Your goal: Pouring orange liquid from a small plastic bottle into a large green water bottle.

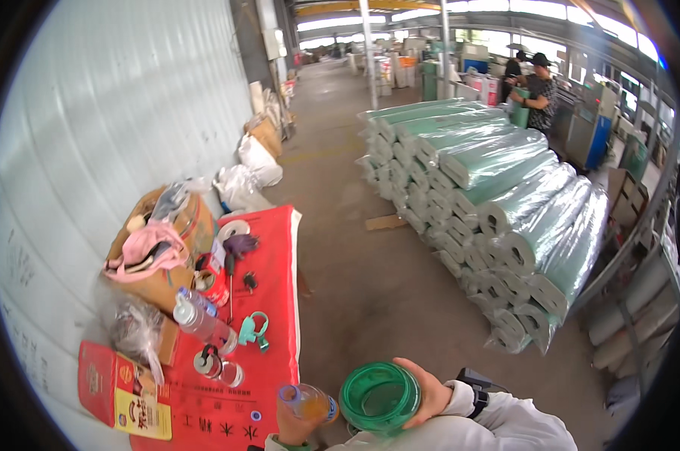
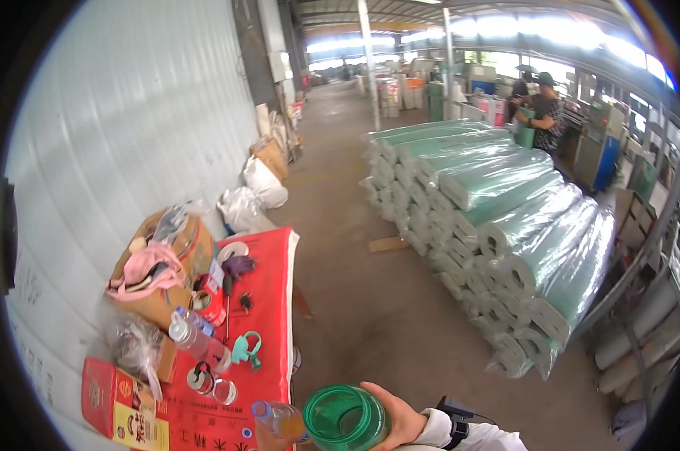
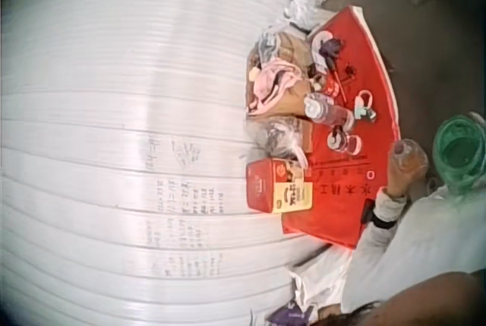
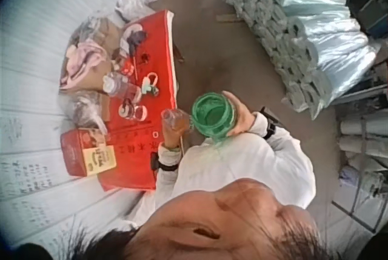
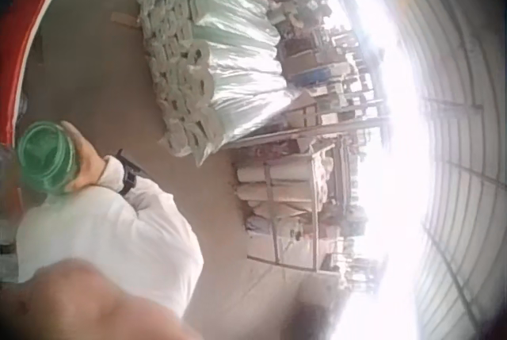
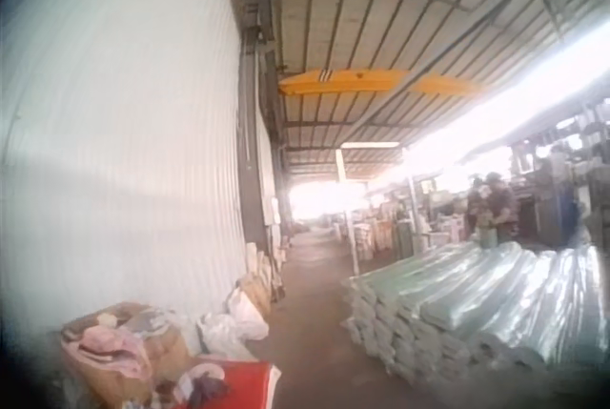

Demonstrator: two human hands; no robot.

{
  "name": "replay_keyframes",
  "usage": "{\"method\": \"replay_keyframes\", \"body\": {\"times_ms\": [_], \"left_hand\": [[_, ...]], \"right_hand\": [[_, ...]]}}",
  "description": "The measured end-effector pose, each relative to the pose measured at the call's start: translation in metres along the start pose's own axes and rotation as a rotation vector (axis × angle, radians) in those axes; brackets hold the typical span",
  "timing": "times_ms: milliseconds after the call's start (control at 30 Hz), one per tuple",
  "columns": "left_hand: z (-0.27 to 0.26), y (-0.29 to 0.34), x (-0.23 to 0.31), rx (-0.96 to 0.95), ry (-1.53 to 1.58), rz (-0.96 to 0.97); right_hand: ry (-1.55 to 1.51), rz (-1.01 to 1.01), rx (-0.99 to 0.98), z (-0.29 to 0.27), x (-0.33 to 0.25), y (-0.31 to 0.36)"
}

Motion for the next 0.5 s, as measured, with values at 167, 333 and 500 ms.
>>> {"method": "replay_keyframes", "body": {"times_ms": [167,333,500], "left_hand": [[0.039,-0.013,0.002,-0.262,0.034,-0.030],[0.067,-0.017,0.053,-0.246,-0.378,0.232],[0.074,-0.027,0.031,-0.301,-0.387,0.218]], "right_hand": [[0.164,-0.038,-0.025,-0.020,-0.028,-0.005],[0.180,-0.022,0.091,-0.045,-0.043,0.009],[0.260,0.118,0.038,-0.057,-0.046,0.023]]}}
Point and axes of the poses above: each hand's wrist, its own y-axis away from the middle knuckle, its own z-axis out of the palm, x = y × z, the point moved 6 cm from there along -y, towards the middle knuckle, and after that the axes turned 7 degrees about -z, right-handed, at the moved point
